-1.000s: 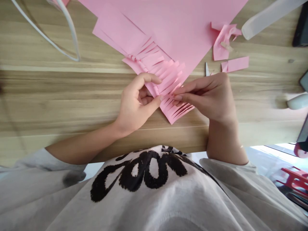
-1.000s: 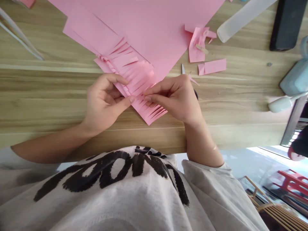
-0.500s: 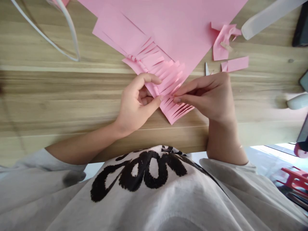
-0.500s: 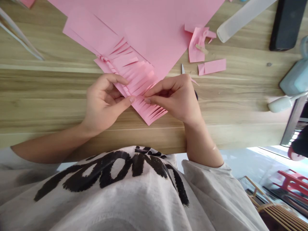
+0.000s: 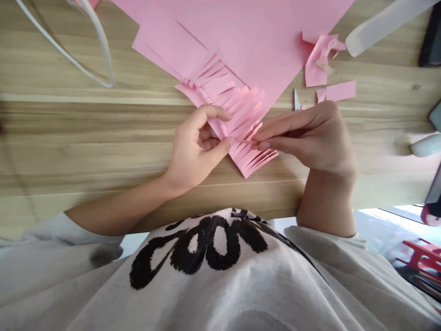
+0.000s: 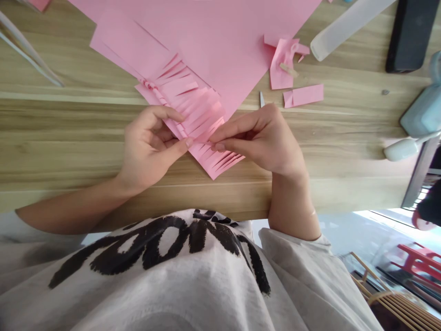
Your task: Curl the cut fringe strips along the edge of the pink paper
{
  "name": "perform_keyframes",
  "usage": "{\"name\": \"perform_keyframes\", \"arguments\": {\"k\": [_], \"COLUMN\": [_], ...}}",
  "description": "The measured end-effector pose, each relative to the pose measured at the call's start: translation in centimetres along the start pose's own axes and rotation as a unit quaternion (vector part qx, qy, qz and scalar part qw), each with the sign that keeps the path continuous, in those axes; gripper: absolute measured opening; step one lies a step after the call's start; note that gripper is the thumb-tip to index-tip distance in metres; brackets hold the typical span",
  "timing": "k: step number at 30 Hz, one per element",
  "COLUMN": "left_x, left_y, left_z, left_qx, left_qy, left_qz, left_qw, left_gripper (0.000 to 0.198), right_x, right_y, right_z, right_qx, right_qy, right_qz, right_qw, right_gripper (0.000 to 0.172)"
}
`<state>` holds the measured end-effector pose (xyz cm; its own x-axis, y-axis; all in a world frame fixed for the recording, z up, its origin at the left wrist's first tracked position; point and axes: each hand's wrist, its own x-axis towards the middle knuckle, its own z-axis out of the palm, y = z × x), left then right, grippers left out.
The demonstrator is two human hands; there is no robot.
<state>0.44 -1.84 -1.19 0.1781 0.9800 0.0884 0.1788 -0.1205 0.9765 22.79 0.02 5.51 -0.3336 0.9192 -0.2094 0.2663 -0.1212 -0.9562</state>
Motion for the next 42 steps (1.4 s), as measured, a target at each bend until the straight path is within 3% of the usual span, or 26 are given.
{"name": "perform_keyframes", "arguments": {"k": [12, 30, 42], "left_x": [0.1, 0.2, 0.0], "left_y": [-0.2, 0.2, 0.2], "left_z": [-0.1, -0.1, 0.0], "left_qx": [-0.030, -0.043, -0.002], "left_qy": [-0.018, -0.005, -0.005], "left_qz": [0.009, 0.015, -0.006], "left_qw": [0.999, 0.999, 1.000], "left_gripper": [0.034, 0.030, 0.033], "right_x": [0.0, 0.2, 0.1], "right_y": [-0.3, 0.2, 0.0], "right_z": [0.1, 1.2, 1.3], "right_qx": [0.014, 0.008, 0.016], "right_qy": [-0.054, 0.040, 0.053], "right_qz": [-0.016, 0.006, 0.015], "right_qw": [0.998, 0.999, 0.998], "right_gripper": [0.017, 0.019, 0.024]}}
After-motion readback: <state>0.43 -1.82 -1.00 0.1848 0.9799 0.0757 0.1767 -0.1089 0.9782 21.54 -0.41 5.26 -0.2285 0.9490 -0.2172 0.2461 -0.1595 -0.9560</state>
